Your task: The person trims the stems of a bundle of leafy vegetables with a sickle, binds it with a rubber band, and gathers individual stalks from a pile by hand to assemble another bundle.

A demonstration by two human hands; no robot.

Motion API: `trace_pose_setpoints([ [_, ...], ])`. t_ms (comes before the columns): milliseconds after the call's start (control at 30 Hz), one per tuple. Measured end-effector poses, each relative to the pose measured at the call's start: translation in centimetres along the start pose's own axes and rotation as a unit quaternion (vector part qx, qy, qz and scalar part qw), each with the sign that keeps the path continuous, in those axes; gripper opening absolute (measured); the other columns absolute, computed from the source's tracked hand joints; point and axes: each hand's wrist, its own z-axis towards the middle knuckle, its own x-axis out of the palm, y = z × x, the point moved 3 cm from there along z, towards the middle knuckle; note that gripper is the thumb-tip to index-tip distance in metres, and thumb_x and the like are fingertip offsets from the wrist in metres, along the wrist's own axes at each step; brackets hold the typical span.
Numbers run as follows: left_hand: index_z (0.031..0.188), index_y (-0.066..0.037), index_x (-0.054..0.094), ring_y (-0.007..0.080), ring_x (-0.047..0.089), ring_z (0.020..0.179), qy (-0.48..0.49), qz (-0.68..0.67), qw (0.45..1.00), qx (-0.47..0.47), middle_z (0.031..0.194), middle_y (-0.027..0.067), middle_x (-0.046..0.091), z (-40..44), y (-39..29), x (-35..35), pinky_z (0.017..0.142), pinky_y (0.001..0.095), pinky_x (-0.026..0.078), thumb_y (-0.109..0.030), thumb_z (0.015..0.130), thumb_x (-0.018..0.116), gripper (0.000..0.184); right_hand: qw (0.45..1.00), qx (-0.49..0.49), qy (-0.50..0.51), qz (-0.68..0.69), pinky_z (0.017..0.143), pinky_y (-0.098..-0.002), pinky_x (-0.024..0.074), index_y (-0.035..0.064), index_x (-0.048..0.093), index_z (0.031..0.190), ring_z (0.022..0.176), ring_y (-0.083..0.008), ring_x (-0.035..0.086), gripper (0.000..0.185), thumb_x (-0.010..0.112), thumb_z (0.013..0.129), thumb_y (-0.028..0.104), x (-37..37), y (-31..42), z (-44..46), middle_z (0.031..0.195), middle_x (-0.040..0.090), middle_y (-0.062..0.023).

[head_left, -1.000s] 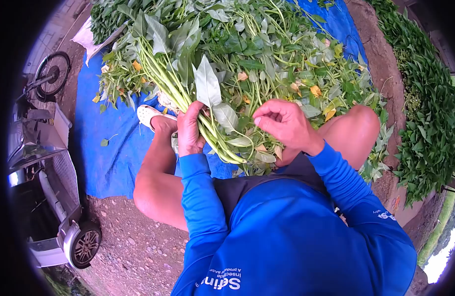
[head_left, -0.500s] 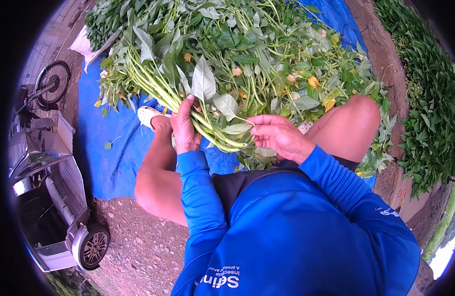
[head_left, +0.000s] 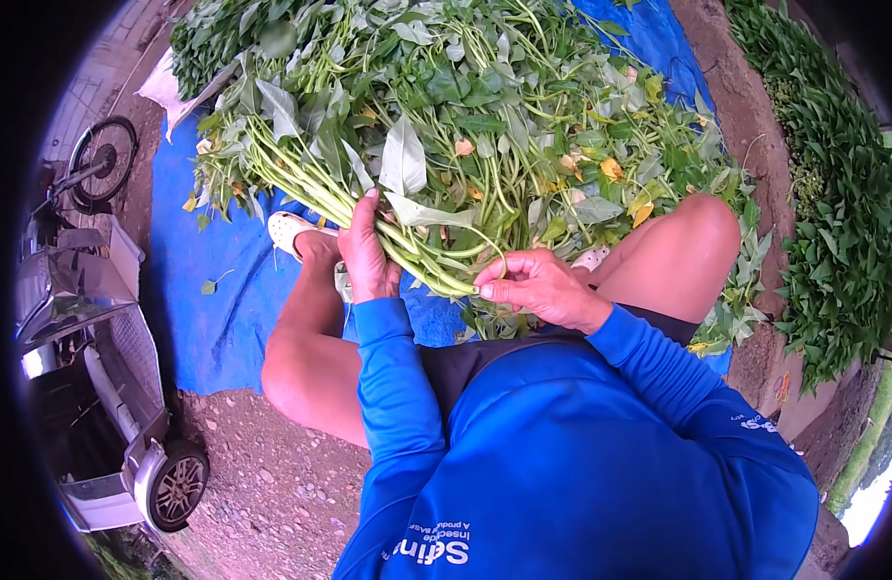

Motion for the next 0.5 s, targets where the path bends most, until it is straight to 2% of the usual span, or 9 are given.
trace_pose_setpoints([
  [67, 0.100, -0.001, 0.071, 0.0146, 0.064, 0.070, -0.004, -0.032, 0.999, 0.006, 0.082, 0.0034, 0.067, -0.3, 0.1, 0.6, 0.067, 0.0311, 0.057, -0.017, 0.098, 0.079, 0.019, 0.999, -0.035, -0.015, -0.031, 0.068, -0.0273, 0.0512, 0.0033, 0.070, 0.108, 0.075, -0.0068, 0.059, 0.017, 0.075, 0.102, 0.019, -0.1, -1.3, 0.1, 0.085, 0.069, -0.0003],
  [167, 0.100, 0.000, 0.070, 0.0137, 0.063, 0.069, -0.020, -0.013, 1.000, 0.007, 0.083, 0.0037, 0.067, -1.2, -0.4, 1.3, 0.063, 0.0296, 0.056, -0.016, 0.098, 0.078, 0.017, 0.985, -0.039, -0.068, -0.156, 0.070, -0.0300, 0.0506, 0.0032, 0.069, 0.108, 0.076, -0.0094, 0.059, 0.019, 0.071, 0.104, 0.022, 0.2, -0.9, -1.0, 0.086, 0.068, -0.0034],
  [233, 0.102, -0.001, 0.070, 0.0128, 0.062, 0.068, -0.044, -0.012, 0.999, 0.002, 0.082, 0.0033, 0.067, -1.1, -0.6, 1.2, 0.062, 0.0285, 0.056, -0.016, 0.098, 0.078, 0.017, 0.982, -0.060, -0.029, -0.174, 0.073, -0.0315, 0.0505, 0.0041, 0.067, 0.106, 0.079, -0.0127, 0.061, 0.019, 0.067, 0.106, 0.023, -0.1, -2.6, -1.7, 0.088, 0.067, -0.0047],
  [300, 0.094, 0.000, 0.068, 0.0142, 0.061, 0.062, -0.066, -0.019, 0.997, 0.017, 0.077, 0.0054, 0.064, -0.7, -1.2, 1.1, 0.058, 0.0313, 0.057, -0.015, 0.098, 0.077, 0.018, 0.995, -0.014, 0.011, -0.094, 0.074, -0.0314, 0.0523, 0.0052, 0.066, 0.108, 0.081, -0.0123, 0.063, 0.019, 0.067, 0.107, 0.024, -1.8, -1.7, -3.1, 0.087, 0.066, -0.0034],
  [367, 0.096, 0.001, 0.069, 0.0129, 0.061, 0.064, -0.061, -0.030, 0.998, 0.013, 0.079, 0.0047, 0.065, 0.1, -1.2, -0.3, 0.060, 0.0293, 0.056, -0.015, 0.098, 0.077, 0.018, 0.993, -0.008, -0.109, 0.051, 0.076, -0.0304, 0.0558, 0.0067, 0.064, 0.114, 0.085, -0.0125, 0.066, 0.020, 0.068, 0.107, 0.025, -7.2, 1.4, -3.9, 0.094, 0.069, -0.0040],
  [400, 0.098, 0.002, 0.070, 0.0119, 0.061, 0.066, -0.065, -0.019, 0.997, 0.025, 0.081, 0.0041, 0.066, -0.5, -1.7, 0.1, 0.060, 0.0282, 0.056, -0.015, 0.098, 0.077, 0.018, 0.957, -0.067, -0.200, 0.200, 0.076, -0.0302, 0.0575, 0.0069, 0.063, 0.116, 0.086, -0.0134, 0.068, 0.024, 0.070, 0.106, 0.027, -10.6, 3.3, -4.5, 0.098, 0.069, -0.0050],
  [433, 0.099, 0.002, 0.071, 0.0118, 0.060, 0.065, -0.070, -0.006, 0.997, 0.034, 0.082, 0.0040, 0.066, -1.4, -2.4, 1.0, 0.060, 0.0281, 0.055, -0.015, 0.098, 0.077, 0.018, 0.887, -0.127, -0.284, 0.342, 0.077, -0.0299, 0.0593, 0.0072, 0.061, 0.119, 0.086, -0.0143, 0.069, 0.028, 0.072, 0.105, 0.029, -13.8, 4.8, -4.6, 0.103, 0.070, -0.0059],
  [500, 0.099, 0.001, 0.071, 0.0114, 0.060, 0.066, -0.045, -0.027, 0.998, 0.023, 0.082, 0.0037, 0.066, -0.8, -1.9, 0.8, 0.060, 0.0271, 0.055, -0.015, 0.098, 0.078, 0.019, 0.781, -0.097, -0.418, 0.454, 0.073, -0.0305, 0.0610, 0.0072, 0.061, 0.126, 0.082, -0.0156, 0.070, 0.034, 0.074, 0.103, 0.028, -18.4, 6.0, -3.6, 0.110, 0.070, -0.0071],
])
